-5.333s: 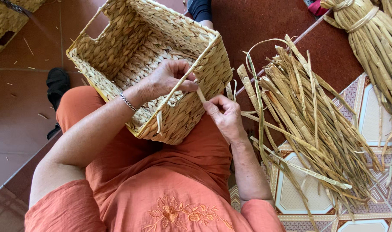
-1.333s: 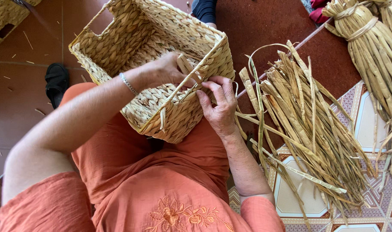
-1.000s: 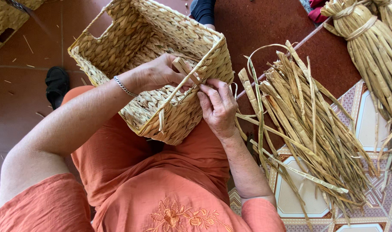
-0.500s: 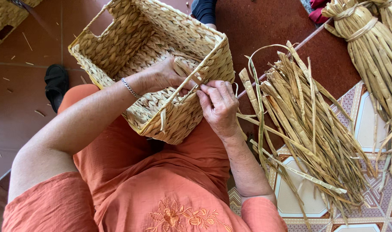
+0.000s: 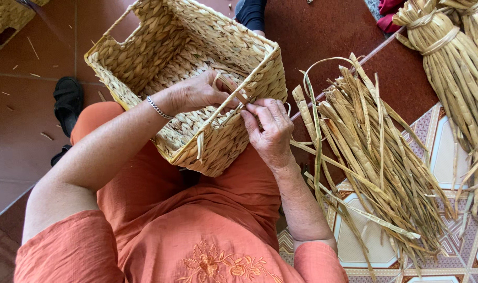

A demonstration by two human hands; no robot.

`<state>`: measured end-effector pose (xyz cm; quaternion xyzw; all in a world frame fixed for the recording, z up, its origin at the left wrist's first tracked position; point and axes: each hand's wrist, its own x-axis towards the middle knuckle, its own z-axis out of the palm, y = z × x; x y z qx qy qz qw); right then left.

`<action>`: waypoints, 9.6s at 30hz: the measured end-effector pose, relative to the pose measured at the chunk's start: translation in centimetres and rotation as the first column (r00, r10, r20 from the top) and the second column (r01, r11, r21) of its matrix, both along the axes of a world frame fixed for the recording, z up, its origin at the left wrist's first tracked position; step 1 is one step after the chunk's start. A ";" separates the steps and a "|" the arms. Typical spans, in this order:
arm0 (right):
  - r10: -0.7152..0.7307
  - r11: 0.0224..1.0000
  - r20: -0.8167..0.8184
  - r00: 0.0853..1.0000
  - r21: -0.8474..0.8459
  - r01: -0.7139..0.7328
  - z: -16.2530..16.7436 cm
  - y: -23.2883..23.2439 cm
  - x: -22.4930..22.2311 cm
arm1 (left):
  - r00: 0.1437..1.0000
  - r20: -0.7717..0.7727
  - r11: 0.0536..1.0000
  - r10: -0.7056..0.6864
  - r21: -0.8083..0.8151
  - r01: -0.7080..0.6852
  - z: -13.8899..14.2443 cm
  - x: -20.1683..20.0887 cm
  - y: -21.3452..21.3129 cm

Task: The person sits on the floor with a woven water-hyacinth basket on their lap and weaves loose plant strips around its rim, tucking and tightening the strips by hand. They occasionally pick up new strips from a pile beside them and use scissors to trim excess material.

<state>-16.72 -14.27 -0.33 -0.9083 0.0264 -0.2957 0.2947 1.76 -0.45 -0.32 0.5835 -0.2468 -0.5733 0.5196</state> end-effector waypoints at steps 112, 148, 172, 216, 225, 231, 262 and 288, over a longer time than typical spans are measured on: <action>0.074 0.992 -0.041 0.996 0.102 -0.070 -0.8 0.5 -1.3 | 0.883 -0.210 0.892 0.420 0.277 -0.359 0.3 -0.2 1.6; -0.012 0.997 -0.027 1.000 -0.070 0.010 -1.8 1.6 -2.3 | 0.938 -0.232 0.965 0.258 0.107 -0.239 0.8 -1.1 1.2; -0.024 0.999 -0.043 0.999 -0.031 0.022 -2.5 1.7 -2.4 | 0.941 -0.235 0.970 0.242 0.063 -0.234 0.4 -1.4 0.9; 0.249 0.834 -0.053 0.967 0.520 -0.186 1.0 1.9 -12.2 | 1.000 0.021 1.000 -0.003 0.021 0.003 1.5 -1.5 2.4; 0.528 0.248 0.304 0.793 0.838 -0.486 1.5 2.3 -8.5 | 0.999 -0.031 0.994 -0.023 -0.105 0.020 0.8 -1.9 2.1; 0.218 0.723 -0.338 0.915 0.686 0.081 -1.6 -0.9 -4.7 | 1.000 0.003 0.999 0.025 -0.020 -0.025 0.4 -2.2 1.7; 0.309 0.870 -0.116 0.944 0.435 -0.231 1.0 1.0 -0.7 | 0.979 0.058 0.980 0.196 0.030 -0.198 0.3 -2.0 2.5; 0.129 0.985 -0.007 0.992 -0.119 -0.128 -1.4 2.3 -2.4 | 0.214 0.959 0.980 -0.189 0.198 -0.023 1.6 -0.3 4.8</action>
